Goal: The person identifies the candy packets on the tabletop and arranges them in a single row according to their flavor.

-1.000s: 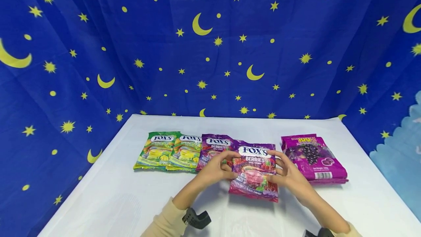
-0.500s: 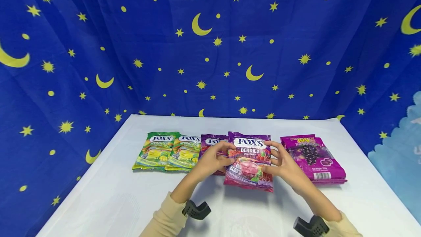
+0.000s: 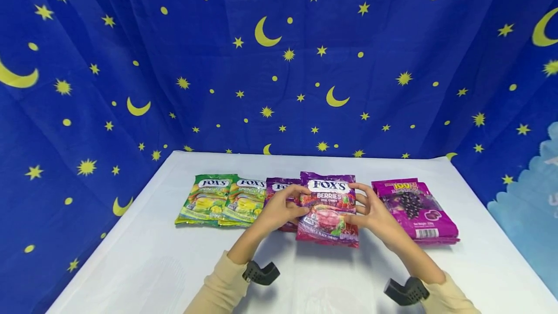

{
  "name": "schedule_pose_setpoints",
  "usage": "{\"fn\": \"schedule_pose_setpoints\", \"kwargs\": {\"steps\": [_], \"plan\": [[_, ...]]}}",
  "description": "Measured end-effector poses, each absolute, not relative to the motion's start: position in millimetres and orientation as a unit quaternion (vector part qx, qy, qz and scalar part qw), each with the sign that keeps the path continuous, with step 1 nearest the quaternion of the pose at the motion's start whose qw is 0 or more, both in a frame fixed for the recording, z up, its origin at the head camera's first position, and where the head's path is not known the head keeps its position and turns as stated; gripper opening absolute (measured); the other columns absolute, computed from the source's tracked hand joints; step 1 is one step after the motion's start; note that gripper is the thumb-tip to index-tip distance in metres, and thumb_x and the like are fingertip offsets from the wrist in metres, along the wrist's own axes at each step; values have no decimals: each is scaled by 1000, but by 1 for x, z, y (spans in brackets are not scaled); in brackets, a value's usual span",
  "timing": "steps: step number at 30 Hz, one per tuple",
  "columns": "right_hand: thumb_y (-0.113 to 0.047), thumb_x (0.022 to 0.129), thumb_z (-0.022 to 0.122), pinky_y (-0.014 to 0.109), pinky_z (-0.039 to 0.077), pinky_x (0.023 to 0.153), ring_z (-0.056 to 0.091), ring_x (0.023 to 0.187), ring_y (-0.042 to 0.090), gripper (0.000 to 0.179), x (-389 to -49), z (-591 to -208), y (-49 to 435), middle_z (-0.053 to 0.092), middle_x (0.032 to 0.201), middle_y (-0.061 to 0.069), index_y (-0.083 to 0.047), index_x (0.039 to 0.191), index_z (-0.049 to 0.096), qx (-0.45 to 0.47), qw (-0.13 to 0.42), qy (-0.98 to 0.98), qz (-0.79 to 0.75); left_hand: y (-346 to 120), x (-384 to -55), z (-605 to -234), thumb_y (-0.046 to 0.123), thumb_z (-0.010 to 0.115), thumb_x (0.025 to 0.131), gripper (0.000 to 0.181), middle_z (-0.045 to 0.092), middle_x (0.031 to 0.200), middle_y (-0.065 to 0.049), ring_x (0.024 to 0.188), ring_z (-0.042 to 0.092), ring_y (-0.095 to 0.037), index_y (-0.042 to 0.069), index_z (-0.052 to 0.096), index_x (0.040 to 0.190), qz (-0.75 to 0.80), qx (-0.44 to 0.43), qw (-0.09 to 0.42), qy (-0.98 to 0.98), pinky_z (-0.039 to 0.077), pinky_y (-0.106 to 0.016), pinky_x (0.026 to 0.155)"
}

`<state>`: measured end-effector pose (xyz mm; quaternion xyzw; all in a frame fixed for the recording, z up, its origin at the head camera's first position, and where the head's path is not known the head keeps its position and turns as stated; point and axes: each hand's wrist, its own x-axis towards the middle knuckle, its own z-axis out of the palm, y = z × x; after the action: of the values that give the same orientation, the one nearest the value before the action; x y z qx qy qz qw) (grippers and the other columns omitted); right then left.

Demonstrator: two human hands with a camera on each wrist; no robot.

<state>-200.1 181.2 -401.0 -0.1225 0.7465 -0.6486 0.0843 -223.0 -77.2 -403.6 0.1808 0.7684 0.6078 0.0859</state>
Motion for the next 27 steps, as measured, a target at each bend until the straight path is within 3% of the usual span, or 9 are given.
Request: {"fn": "schedule_pose_setpoints", "kwargs": {"steps": [11,18,27], "plan": [[4,80,69,39,55,80,60,107,31,84,-224,-423,185,41,138,30,-6,148,21,-98,90,732,-668,-71,-240,-421,4,78,80,48,57,125,-14,65,65,-17,10,63,125,580,177,71,792,51,-31,52],[6,76,69,36,57,73,63,96,23,85,-235,-432,183,46,131,30,-4,147,23,-81,85,740,-662,-65,-249,-425,1,80,76,49,60,113,-13,75,66,-16,7,65,121,550,148,64,820,57,-30,61],[7,77,68,30,55,62,60,86,18,83,-245,-442,181,43,132,32,-1,147,25,-72,87,756,-645,-65,-255,-430,3,80,77,48,60,113,-13,83,64,-19,6,64,122,510,144,74,845,56,-27,66]]}}
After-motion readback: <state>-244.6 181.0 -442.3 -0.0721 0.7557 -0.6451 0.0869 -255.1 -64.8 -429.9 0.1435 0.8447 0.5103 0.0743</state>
